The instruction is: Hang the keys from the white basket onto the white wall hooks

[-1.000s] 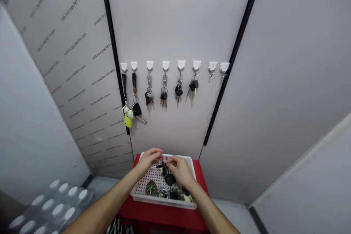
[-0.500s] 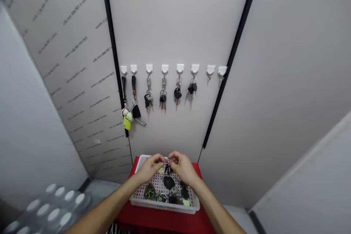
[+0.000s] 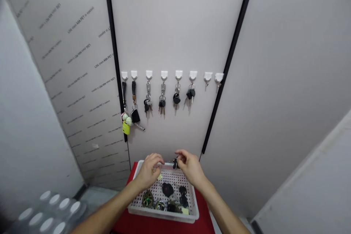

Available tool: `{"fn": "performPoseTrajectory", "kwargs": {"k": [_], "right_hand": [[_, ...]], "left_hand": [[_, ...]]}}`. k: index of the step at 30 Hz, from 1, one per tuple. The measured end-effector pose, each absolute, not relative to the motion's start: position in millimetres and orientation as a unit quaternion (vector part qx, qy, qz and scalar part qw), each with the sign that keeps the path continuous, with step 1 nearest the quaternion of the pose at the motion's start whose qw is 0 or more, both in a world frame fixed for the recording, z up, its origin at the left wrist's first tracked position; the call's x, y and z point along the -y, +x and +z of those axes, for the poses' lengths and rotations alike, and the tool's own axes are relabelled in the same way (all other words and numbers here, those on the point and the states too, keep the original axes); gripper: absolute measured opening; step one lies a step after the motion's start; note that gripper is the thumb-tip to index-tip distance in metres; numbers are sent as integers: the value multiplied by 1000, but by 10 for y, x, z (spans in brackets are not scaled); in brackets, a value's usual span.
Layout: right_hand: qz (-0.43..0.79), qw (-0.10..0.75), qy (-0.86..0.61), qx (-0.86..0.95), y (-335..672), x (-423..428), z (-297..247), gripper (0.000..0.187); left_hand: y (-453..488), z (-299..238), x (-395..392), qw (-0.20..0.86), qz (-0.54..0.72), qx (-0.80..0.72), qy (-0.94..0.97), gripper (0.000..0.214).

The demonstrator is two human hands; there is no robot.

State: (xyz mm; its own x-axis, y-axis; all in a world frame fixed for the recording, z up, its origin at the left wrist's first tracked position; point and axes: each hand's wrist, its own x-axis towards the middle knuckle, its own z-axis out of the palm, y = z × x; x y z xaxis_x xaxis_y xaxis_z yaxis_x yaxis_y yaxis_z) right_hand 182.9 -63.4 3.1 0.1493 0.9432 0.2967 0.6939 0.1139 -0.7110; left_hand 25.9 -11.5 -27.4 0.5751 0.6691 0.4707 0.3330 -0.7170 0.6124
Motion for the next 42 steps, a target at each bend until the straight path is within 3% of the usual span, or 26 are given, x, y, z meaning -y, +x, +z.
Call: {"fn": "performPoseTrajectory", "kwargs": {"k": [6,9,14,18,23,28,33,38,42], "right_hand": [[136,439,-623,634,1977,643,311,18],[109,487,-622,603,2149,590,640,16],[33,566,-629,532,2460,445,1382,12],[-21,613,-619,490,2631,279,1858,11],[-122,576,-666,458,2745,105,2128,15],[-209,498,-712,449,2730,42,2181,16],[-222,458,-725,464,2707,22,2137,18],[-217,529,-687,448,2680,142,1958,21],[-153,552,-682,455,2529,344,1382,24]], "left_hand": [[684,-141,94,490,355,-244,758,30],[1005,176,76,542,360,-208,731,24],[1452,946,-5,541,440,-235,677,24],[1649,1465,-60,474,486,-257,688,25],[1749,1761,-64,371,506,-287,724,23],[1747,1745,-107,330,495,-322,736,24],[1699,1584,-176,343,491,-321,734,26],[1530,1214,-212,397,477,-279,733,23],[1188,602,-199,437,433,-284,735,23]]}}
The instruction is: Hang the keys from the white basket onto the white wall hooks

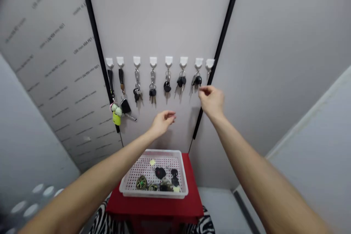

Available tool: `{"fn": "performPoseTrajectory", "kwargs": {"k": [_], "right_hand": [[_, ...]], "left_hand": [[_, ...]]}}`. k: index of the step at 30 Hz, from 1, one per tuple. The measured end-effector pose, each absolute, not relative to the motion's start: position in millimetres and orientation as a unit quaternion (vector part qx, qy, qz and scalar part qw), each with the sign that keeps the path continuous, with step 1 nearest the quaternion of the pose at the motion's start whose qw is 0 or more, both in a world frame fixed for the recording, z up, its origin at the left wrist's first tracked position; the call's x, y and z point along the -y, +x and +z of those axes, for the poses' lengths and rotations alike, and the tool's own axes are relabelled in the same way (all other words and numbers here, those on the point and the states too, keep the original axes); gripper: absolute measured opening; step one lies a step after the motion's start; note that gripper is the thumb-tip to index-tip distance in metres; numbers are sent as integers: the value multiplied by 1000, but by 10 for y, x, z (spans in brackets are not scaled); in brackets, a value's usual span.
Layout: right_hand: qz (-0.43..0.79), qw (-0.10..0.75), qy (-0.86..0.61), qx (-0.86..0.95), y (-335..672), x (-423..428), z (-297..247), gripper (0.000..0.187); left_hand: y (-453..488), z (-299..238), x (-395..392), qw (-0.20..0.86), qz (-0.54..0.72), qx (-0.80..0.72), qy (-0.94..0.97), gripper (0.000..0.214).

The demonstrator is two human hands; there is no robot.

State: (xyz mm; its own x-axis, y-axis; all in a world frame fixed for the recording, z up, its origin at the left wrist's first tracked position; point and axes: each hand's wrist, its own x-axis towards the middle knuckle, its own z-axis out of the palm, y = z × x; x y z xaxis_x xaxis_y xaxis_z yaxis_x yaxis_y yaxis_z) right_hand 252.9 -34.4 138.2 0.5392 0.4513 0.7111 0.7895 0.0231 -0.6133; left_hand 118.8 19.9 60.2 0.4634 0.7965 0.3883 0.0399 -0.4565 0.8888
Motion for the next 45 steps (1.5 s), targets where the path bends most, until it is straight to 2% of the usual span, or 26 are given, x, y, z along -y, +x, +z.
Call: {"fn": "performPoseTrajectory", "kwargs": {"k": [2,6,9,12,19,23,28,35,41,45], "right_hand": [[-56,500,-700,508,2364,475,910,22],[123,318,-694,634,1968,697,-66,21],[150,223,-681,681,1775,771,-514,22],[139,173,-684,695,1698,769,-677,26],[145,215,-687,679,1596,643,-740,24],[157,247,-669,683,1586,622,-791,23],[167,231,-668,688,1648,627,-773,19],[213,324,-651,653,1792,608,-478,18],[241,358,-630,645,1820,614,-163,17],[263,377,-630,626,1814,636,-91,17]], "left_hand": [[965,225,-158,443,395,-307,744,22],[553,-460,-34,415,313,-388,761,20],[358,-770,58,363,253,-406,800,21],[286,-883,117,311,200,-393,842,22],[331,-881,135,253,156,-381,876,19],[315,-918,115,272,165,-383,868,18],[298,-941,109,295,170,-384,858,18],[440,-740,110,458,231,-317,798,28],[589,-489,83,458,307,-296,780,30],[589,-415,99,443,301,-275,798,24]]}}
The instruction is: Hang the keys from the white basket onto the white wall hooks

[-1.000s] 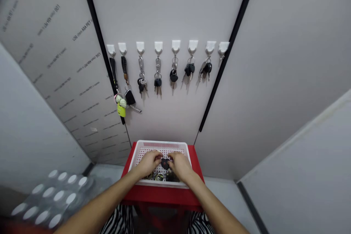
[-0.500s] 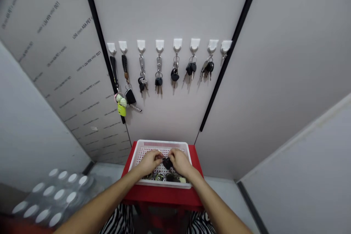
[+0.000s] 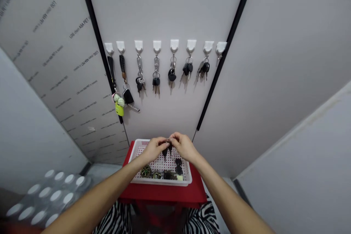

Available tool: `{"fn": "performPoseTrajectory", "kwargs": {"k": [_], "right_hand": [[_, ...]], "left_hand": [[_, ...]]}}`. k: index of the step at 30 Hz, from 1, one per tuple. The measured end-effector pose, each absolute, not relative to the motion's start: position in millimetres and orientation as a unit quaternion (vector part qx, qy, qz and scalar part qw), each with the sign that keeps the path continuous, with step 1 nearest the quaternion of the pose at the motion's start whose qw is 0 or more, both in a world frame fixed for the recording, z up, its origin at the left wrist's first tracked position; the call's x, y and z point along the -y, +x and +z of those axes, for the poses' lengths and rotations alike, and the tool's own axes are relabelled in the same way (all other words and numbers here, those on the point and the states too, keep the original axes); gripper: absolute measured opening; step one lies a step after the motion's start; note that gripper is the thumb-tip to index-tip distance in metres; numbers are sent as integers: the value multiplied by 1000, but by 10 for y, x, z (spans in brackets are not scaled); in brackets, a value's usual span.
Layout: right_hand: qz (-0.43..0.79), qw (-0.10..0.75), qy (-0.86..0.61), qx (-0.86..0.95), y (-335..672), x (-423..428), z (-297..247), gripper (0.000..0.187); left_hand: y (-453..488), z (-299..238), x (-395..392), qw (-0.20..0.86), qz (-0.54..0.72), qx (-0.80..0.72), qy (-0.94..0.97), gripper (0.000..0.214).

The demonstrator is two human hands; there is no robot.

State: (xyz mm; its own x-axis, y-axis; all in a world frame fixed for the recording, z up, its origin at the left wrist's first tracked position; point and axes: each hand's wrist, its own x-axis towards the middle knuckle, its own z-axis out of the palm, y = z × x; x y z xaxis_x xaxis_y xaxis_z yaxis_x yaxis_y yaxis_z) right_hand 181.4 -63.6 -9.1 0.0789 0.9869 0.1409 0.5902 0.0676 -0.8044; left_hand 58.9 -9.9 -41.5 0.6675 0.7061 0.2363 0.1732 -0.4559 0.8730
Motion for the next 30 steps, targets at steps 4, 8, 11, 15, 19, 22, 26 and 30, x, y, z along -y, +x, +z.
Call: {"fn": "performPoseTrajectory", "kwargs": {"k": [4,8,11,15,19,22,26,30], "right_hand": [[302,385,-624,609,1822,666,-82,15],[277,400,-634,600,1883,697,34,13],[260,424,-637,588,2006,712,263,12],[204,482,-652,548,2275,716,750,12],[135,562,-659,481,2576,675,1336,12],[84,608,-654,442,2751,605,1731,8],[3,616,-662,428,2891,481,2073,4],[-44,580,-701,413,2981,355,2193,5]], "left_hand": [[589,-381,116,435,278,-288,806,22],[676,-301,128,491,276,-280,778,20],[822,-137,108,534,301,-248,750,21],[1106,265,64,528,348,-238,737,25],[1418,768,76,467,381,-238,762,28],[1607,1087,132,433,396,-223,779,28],[1745,1304,204,398,405,-212,795,27],[1756,1293,218,386,398,-219,803,28]]}}
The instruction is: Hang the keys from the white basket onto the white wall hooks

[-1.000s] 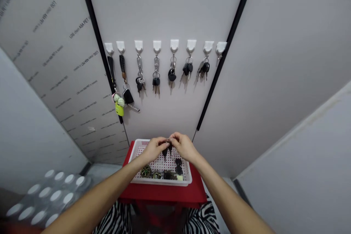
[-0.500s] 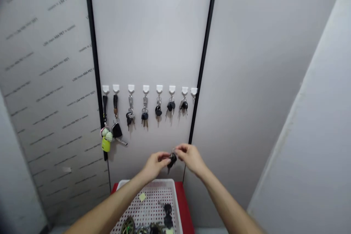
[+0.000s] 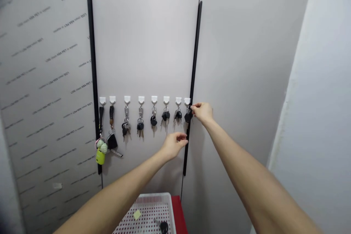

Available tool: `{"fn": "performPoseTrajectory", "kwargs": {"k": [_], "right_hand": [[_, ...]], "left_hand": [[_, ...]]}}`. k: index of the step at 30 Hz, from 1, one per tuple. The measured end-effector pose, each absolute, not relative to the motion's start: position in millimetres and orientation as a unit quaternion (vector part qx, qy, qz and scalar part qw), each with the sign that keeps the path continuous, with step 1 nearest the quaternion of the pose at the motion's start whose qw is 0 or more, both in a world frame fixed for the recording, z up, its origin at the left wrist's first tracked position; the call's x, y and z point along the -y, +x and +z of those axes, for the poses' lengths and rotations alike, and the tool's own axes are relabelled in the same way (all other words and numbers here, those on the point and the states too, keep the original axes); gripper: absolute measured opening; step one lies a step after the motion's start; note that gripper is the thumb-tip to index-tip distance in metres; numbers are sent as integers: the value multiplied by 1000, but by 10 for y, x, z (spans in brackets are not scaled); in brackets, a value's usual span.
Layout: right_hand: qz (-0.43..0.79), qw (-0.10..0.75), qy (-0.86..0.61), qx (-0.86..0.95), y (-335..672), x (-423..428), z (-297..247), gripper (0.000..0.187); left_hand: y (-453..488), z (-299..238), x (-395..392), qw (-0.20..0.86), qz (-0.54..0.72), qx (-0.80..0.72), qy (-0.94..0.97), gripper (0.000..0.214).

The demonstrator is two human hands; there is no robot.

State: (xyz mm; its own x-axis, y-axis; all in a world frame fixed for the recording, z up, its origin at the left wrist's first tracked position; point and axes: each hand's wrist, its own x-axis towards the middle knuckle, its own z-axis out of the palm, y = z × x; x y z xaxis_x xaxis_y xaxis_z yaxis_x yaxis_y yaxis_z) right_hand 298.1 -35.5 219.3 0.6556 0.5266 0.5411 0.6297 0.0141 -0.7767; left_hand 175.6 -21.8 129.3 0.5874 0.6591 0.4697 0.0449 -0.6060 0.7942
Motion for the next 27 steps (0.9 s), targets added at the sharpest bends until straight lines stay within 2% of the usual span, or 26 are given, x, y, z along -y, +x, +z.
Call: {"fn": "performPoseTrajectory", "kwargs": {"k": [8,14,18,23,27], "right_hand": [[-61,551,-725,408,3090,182,2136,6],[-89,556,-722,402,3038,317,1882,19],[-78,524,-705,471,2693,472,1210,25],[120,442,-667,588,1965,606,23,23],[190,415,-664,592,1606,645,-632,21]], "left_hand": [[1549,1074,105,401,376,-270,790,29],[1269,680,10,437,370,-294,765,28],[1006,97,15,496,366,-316,721,26],[699,-612,118,531,334,-382,678,22],[537,-941,95,548,317,-387,670,17]]}}
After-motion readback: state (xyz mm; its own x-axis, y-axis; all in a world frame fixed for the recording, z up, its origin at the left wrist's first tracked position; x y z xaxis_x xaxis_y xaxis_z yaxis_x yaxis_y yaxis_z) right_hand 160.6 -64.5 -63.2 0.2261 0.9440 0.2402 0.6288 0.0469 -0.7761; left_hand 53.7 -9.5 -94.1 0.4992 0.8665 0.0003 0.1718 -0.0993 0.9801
